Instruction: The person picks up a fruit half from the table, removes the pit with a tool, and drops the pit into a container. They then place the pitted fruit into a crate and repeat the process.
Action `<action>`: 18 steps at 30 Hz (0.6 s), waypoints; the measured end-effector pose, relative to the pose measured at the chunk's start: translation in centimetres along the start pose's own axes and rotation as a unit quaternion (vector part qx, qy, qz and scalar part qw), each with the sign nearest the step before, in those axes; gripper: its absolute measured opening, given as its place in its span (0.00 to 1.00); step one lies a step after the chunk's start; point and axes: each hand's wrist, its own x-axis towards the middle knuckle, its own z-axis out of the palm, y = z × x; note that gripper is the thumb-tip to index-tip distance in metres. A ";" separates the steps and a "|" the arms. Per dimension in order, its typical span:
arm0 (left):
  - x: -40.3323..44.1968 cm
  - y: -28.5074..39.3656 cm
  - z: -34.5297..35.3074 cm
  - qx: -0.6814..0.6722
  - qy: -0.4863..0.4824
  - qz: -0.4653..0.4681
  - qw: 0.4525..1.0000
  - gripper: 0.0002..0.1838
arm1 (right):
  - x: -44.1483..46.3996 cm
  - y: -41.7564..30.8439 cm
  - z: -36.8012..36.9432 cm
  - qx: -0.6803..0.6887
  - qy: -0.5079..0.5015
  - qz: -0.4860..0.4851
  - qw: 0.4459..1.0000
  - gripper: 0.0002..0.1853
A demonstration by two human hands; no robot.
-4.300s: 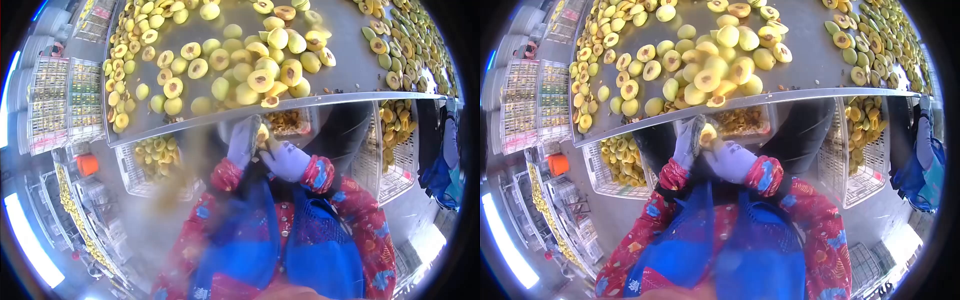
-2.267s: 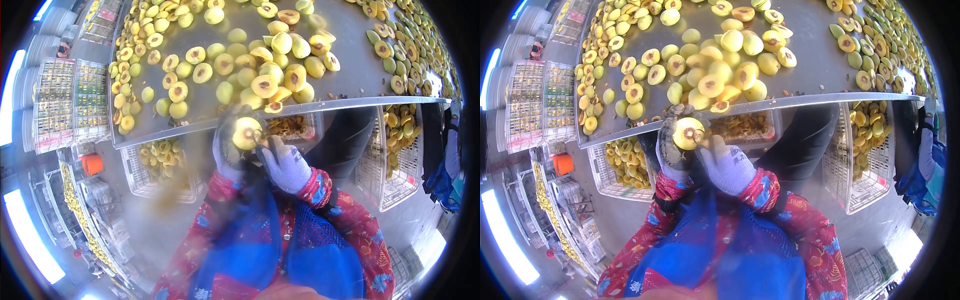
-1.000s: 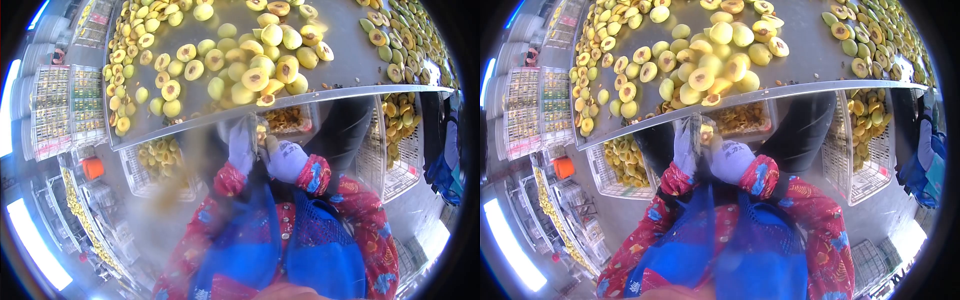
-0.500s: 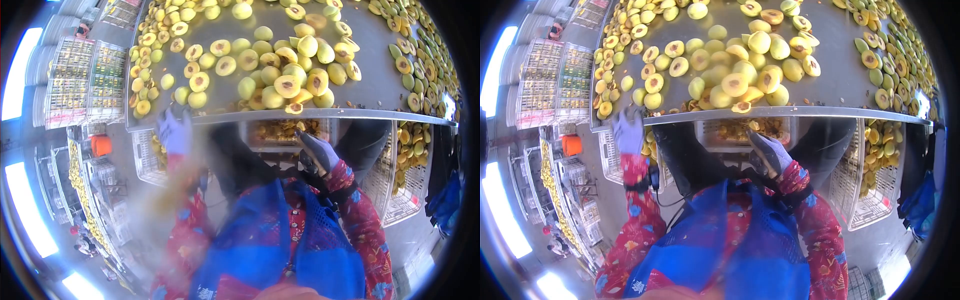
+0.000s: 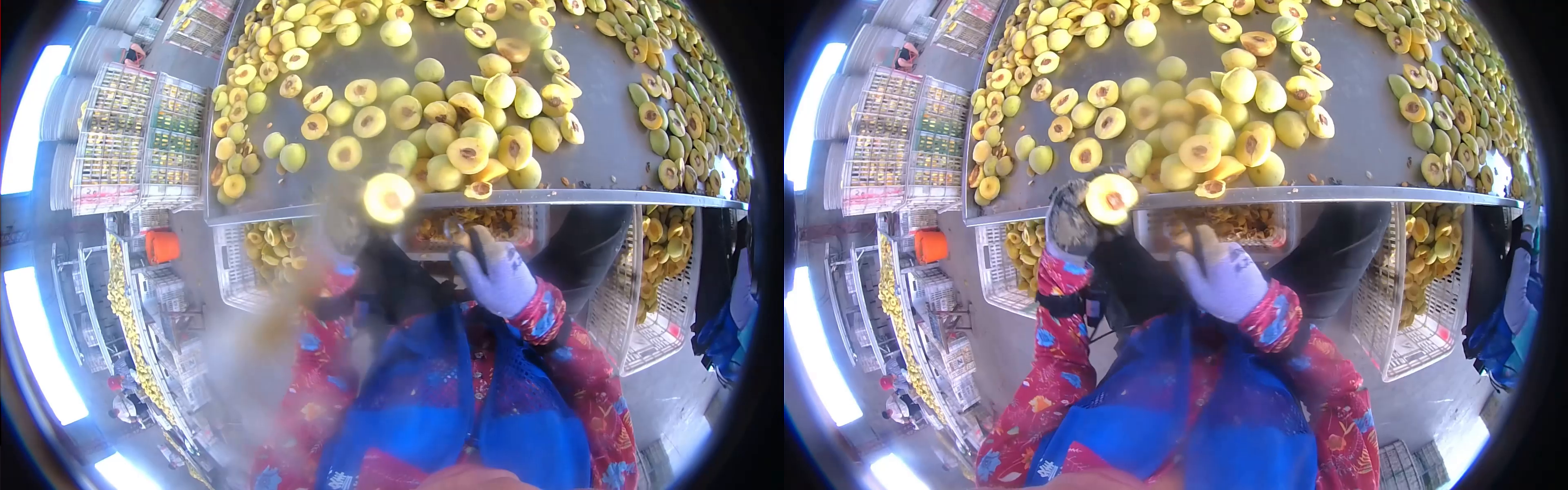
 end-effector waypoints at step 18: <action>-3.4 -0.1 11.3 -0.084 0.148 -0.005 0.985 0.17 | 0.5 -0.9 0.5 0.189 -0.066 0.124 0.972 0.12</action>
